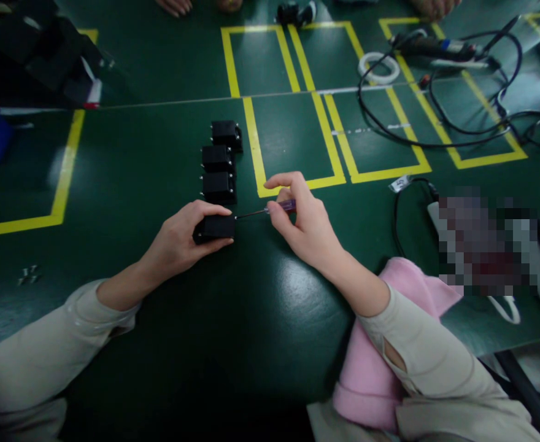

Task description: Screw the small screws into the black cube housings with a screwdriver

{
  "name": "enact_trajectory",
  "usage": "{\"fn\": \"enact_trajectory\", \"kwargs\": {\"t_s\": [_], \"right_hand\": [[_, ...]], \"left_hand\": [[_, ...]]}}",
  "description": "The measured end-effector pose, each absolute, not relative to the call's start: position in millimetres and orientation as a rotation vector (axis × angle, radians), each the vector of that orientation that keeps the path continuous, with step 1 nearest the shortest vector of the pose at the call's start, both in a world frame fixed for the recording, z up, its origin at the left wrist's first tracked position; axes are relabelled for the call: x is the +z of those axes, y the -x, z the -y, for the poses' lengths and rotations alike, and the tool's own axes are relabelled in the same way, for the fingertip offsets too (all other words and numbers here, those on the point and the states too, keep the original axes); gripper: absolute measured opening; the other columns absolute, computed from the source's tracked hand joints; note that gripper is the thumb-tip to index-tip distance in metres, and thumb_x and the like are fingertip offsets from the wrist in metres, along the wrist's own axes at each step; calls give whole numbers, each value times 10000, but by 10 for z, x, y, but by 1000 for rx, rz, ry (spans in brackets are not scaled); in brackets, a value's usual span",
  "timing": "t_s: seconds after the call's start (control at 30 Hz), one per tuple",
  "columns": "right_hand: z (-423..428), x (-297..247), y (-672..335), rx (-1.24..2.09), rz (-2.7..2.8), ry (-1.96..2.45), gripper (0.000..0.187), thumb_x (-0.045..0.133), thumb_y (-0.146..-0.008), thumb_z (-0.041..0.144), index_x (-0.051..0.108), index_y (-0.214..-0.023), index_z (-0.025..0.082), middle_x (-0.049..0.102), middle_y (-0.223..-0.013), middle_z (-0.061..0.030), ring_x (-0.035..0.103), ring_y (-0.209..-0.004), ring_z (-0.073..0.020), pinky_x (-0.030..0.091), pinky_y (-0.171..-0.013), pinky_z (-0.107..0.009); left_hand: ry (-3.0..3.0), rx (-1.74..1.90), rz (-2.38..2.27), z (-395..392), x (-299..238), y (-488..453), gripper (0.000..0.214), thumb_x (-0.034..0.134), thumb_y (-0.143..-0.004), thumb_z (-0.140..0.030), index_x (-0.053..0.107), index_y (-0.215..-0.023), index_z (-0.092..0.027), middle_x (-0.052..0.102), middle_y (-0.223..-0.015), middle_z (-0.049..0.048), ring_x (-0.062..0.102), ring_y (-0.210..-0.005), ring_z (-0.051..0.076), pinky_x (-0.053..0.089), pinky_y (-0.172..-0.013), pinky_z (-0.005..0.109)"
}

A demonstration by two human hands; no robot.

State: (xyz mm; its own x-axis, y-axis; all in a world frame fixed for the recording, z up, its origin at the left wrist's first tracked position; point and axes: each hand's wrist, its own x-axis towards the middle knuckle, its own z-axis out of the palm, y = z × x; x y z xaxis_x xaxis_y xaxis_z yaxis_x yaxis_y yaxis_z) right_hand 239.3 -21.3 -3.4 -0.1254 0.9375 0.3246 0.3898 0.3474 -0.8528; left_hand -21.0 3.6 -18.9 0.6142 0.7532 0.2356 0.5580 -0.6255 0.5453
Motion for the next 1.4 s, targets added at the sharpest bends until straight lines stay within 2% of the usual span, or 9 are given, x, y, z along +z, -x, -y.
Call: {"fn": "enact_trajectory", "kwargs": {"t_s": [0.13, 0.3, 0.5, 0.63, 0.83, 1.0, 1.2, 1.33, 1.4], "right_hand": [[211, -36, -2388, 793, 1696, 1192, 143, 562, -1012, 370, 571, -1020, 227, 534, -666, 75, 540, -509, -64, 419, -523, -234], [212, -35, -2390, 728, 1694, 1189, 178, 583, -992, 301, 550, -1156, 241, 542, -740, 51, 579, -614, -98, 454, -581, -262], [214, -38, -2387, 776, 1698, 1195, 118, 556, -1015, 351, 562, -1042, 236, 521, -659, 80, 543, -508, -69, 431, -542, -246], [215, -34, -2387, 720, 1704, 1200, 171, 576, -995, 301, 545, -1152, 238, 539, -756, 49, 573, -618, -95, 453, -584, -260], [204, -30, -2391, 722, 1714, 1197, 132, 573, -1001, 352, 570, -1041, 226, 550, -721, 50, 569, -638, -94, 442, -603, -257], [207, -26, -2390, 712, 1711, 1195, 188, 586, -972, 260, 543, -1153, 234, 558, -773, 37, 587, -682, -115, 466, -616, -274], [210, -32, -2381, 747, 1700, 1193, 142, 592, -990, 357, 556, -948, 226, 566, -728, 52, 558, -571, -73, 443, -548, -240], [213, -33, -2383, 736, 1696, 1198, 145, 588, -979, 291, 536, -1101, 234, 568, -786, 37, 595, -669, -105, 477, -592, -257], [212, -38, -2384, 742, 1700, 1198, 127, 591, -979, 287, 540, -1083, 234, 569, -776, 43, 591, -654, -98, 468, -585, -252]], "left_hand": [[-2422, 637, -1038, -33, -186, 205, 382, 732, -908, -293, 572, -1238, -188, 668, -1181, 64, 635, -1058, 225, 501, -907, 353], [-2420, 636, -1035, -36, -179, 207, 379, 729, -911, -287, 570, -1242, -194, 667, -1180, 63, 635, -1059, 223, 503, -906, 355], [-2421, 643, -1030, -37, -185, 206, 378, 734, -907, -285, 574, -1235, -185, 668, -1174, 69, 634, -1051, 227, 503, -899, 360], [-2425, 636, -1033, -37, -193, 208, 386, 732, -908, -291, 570, -1244, -189, 666, -1181, 68, 635, -1061, 229, 505, -904, 363], [-2425, 642, -1040, -40, -188, 209, 379, 727, -910, -293, 570, -1239, -192, 667, -1184, 66, 635, -1068, 229, 506, -913, 364], [-2423, 645, -1041, -41, -197, 203, 367, 716, -915, -303, 571, -1235, -197, 671, -1175, 64, 638, -1058, 227, 507, -913, 364], [-2422, 645, -1038, -44, -204, 207, 379, 724, -912, -304, 571, -1243, -202, 669, -1184, 62, 638, -1062, 226, 505, -914, 359], [-2416, 644, -1036, -45, -200, 210, 376, 724, -911, -299, 572, -1239, -196, 669, -1188, 67, 637, -1070, 228, 507, -921, 368], [-2417, 645, -1035, -46, -198, 209, 376, 723, -911, -297, 572, -1239, -194, 670, -1191, 71, 637, -1075, 231, 509, -924, 372]]}}
